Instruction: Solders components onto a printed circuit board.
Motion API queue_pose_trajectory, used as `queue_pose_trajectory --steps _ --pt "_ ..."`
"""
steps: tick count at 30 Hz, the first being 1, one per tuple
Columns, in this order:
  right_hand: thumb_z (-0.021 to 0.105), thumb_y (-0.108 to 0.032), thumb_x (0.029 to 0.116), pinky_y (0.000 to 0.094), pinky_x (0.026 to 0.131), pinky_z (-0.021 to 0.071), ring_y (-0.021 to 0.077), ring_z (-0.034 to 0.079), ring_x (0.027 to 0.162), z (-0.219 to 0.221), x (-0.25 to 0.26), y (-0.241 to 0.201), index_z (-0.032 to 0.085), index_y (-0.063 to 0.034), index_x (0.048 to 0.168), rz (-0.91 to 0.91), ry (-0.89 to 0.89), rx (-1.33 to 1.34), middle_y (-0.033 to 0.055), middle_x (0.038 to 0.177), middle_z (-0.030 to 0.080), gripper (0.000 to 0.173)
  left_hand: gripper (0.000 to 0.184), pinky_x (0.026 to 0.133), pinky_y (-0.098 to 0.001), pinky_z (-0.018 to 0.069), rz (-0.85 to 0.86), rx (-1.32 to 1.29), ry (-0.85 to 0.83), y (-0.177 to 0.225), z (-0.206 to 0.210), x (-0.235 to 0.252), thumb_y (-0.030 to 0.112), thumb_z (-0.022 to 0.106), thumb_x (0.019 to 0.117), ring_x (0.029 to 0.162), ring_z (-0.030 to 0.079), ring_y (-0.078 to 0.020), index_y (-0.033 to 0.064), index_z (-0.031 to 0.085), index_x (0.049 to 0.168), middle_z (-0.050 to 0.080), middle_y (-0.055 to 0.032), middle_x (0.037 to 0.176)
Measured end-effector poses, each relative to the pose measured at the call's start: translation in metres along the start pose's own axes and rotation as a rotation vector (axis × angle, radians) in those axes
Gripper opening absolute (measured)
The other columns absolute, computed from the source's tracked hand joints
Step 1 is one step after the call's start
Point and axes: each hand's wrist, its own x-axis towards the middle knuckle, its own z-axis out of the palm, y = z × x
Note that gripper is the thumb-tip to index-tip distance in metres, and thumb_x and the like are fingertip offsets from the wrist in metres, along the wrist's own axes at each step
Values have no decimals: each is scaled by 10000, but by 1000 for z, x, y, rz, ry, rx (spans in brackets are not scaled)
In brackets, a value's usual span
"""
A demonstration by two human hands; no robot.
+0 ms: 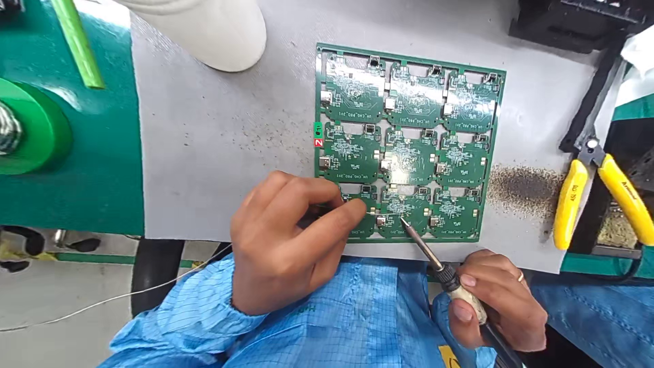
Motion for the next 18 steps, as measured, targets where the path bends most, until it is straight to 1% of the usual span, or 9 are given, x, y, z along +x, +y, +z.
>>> queue_pose_trajectory --steps 8,13,18 --pt "582 -357 1011 174 791 478 46 611 887 2 0 0 608 -138 1068 -7 11 -12 -40 944 628 228 175 739 -267 406 10 12 -14 0 0 1 171 579 1027 849 554 -152 165 754 1027 637 -74 906" --pt "579 -359 1011 177 794 478 48 609 891 2 0 0 610 -140 1075 -9 9 -14 -39 948 626 230 166 734 -259 398 -2 6 19 0 0 0 171 584 1026 838 545 -142 152 746 997 628 -67 893" --pt "581 -365 1011 175 791 475 47 606 889 2 -1 0 613 -147 1079 -11 14 -25 -46 947 626 230 167 740 -258 402 -2 2 24 1 1 0 166 586 1022 840 547 -141 155 750 993 626 -67 891"
